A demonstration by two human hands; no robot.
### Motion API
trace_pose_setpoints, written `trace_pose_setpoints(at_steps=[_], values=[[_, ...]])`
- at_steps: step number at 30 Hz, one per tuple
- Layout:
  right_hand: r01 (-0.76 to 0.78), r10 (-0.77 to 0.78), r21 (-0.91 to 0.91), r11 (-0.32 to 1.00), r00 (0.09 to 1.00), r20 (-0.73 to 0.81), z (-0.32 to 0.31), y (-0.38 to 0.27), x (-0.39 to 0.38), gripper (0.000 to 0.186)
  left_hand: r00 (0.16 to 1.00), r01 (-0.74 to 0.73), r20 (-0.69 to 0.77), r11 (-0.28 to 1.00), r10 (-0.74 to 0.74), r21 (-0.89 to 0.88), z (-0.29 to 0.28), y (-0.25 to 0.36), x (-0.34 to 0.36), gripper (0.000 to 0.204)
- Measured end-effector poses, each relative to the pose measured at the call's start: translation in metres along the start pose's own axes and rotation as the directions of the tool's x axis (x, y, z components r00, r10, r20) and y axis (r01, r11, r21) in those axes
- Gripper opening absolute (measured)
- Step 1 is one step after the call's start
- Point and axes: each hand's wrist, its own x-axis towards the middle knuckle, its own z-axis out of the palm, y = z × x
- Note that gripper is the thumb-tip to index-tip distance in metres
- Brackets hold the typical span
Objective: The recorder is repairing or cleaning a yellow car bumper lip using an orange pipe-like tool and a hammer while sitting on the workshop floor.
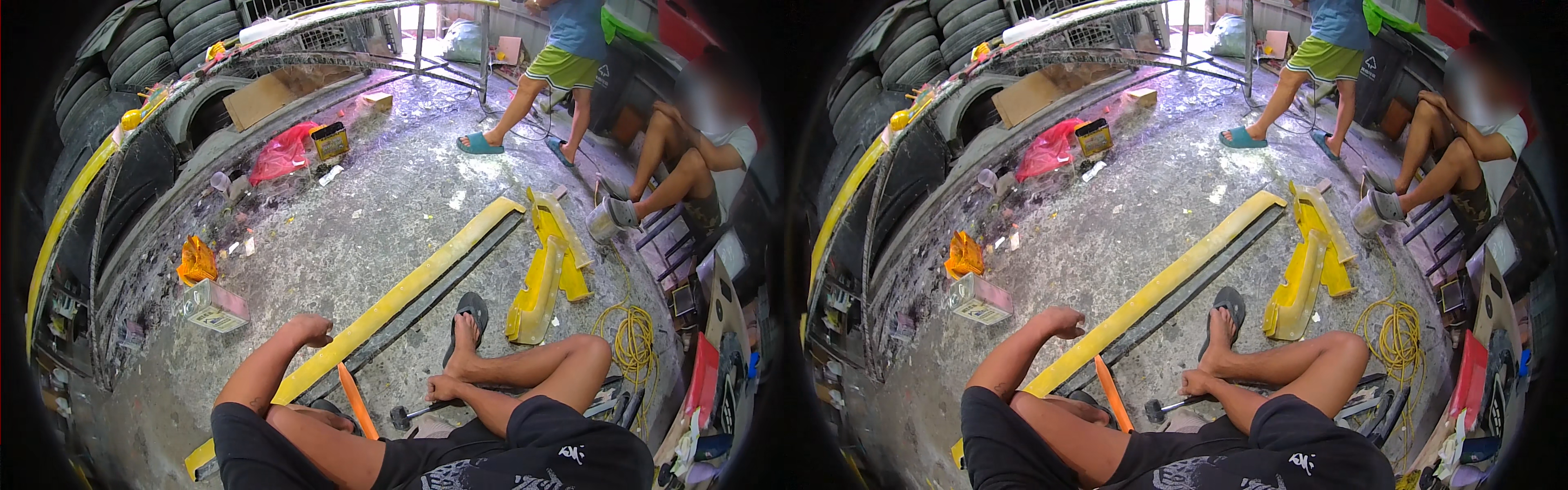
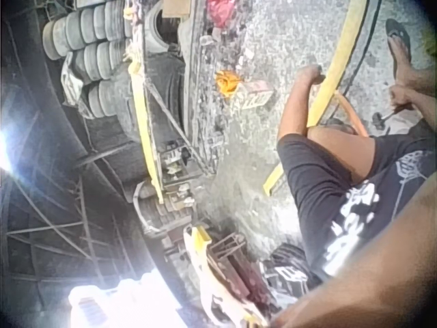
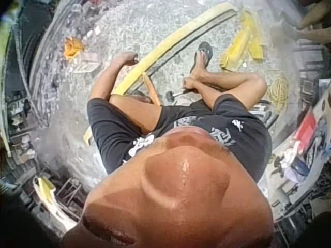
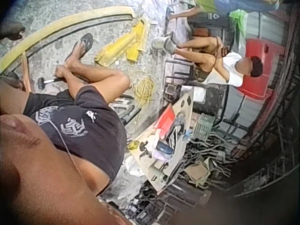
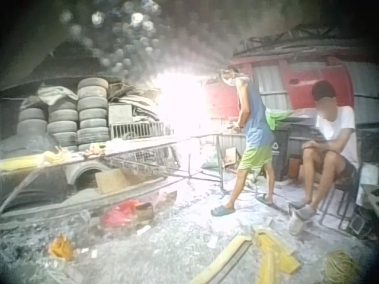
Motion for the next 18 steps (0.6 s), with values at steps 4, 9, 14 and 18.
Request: trace_pose_setpoints(at_steps=[4,9,14,18], values=[[0.021,-0.021,0.001,1.000,0.998,-0.056,0.002,0.004,0.000,0.037,1.000,-0.007,-0.004,1.000,0.007,-0.018,-0.005,0.003,0.002,0.042],[-0.030,0.029,0.019,0.999,0.999,0.025,-0.009,0.005,-0.006,0.037,1.000,-0.028,0.008,1.000,0.028,-0.002,-0.014,0.011,0.008,0.046],[0.146,-0.178,-0.426,0.893,0.983,-0.037,-0.102,-0.039,-0.049,0.045,1.000,0.024,0.018,0.998,-0.023,-0.057,-0.009,-0.001,0.001,0.052],[-0.046,0.060,-0.556,0.830,0.998,0.006,-0.275,-0.077,-0.154,0.039,0.997,0.042,-0.062,0.996,-0.047,-0.077,-0.005,-0.028,-0.027,0.053]])
